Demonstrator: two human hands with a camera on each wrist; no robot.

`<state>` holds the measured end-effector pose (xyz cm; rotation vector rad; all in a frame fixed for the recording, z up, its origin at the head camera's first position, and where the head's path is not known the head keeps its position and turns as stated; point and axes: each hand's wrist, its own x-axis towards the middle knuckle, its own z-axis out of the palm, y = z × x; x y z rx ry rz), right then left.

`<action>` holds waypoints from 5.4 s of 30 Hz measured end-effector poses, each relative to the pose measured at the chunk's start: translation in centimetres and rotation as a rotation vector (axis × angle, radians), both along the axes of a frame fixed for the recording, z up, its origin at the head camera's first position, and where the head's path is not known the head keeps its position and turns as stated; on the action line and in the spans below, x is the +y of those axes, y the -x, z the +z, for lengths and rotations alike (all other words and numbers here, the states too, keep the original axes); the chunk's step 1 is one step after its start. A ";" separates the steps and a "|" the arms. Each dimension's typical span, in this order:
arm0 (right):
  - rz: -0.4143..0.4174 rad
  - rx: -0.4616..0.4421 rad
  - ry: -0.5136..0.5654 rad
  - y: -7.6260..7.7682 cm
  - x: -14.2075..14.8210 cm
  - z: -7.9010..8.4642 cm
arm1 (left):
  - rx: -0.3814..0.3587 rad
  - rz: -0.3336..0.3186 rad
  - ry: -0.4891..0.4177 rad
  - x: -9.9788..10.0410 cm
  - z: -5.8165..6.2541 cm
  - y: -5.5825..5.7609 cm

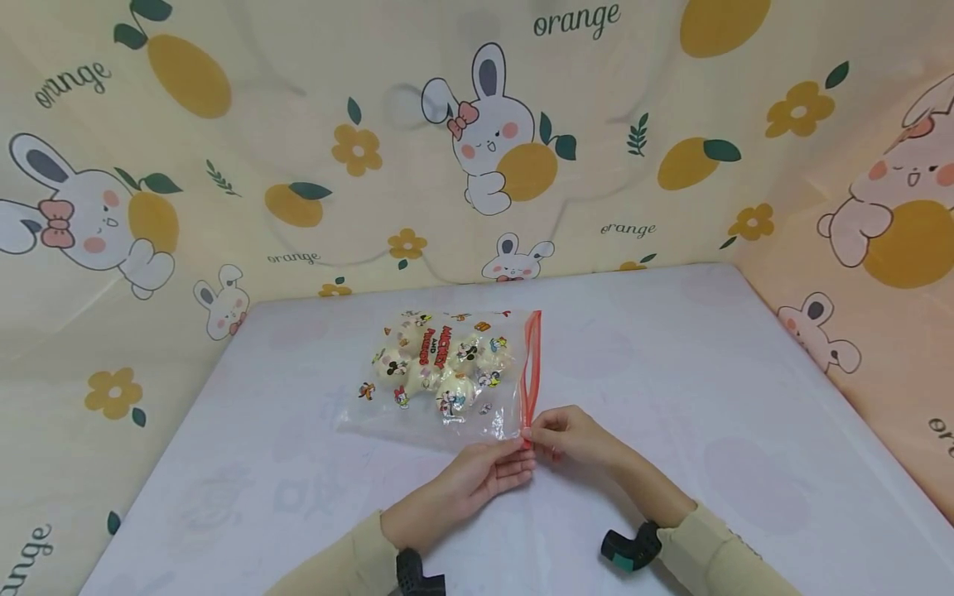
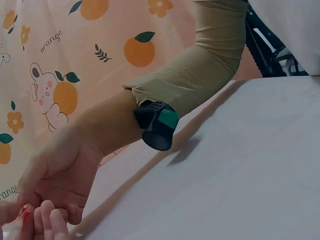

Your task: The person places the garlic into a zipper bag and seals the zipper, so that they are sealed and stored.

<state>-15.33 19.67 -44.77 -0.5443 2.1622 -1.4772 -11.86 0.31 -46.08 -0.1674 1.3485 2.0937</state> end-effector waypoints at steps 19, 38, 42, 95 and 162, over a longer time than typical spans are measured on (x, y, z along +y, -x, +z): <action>-0.001 -0.099 0.067 0.0 0.0 0.3 | 0.013 0.009 0.035 0.5 -0.1 0.1; -0.005 -0.122 0.035 0.1 -0.1 0.2 | 0.009 0.028 0.055 0.9 -0.3 0.1; -0.006 -0.119 0.026 0.1 0.0 0.2 | 0.008 0.034 0.050 1.0 -0.3 0.1; -0.104 -0.228 -0.004 2.0 -0.7 0.9 | -0.015 0.120 0.137 1.7 0.3 -0.3; -0.196 -0.208 -0.012 4.0 0.4 1.3 | -0.018 0.158 0.048 3.4 0.4 0.4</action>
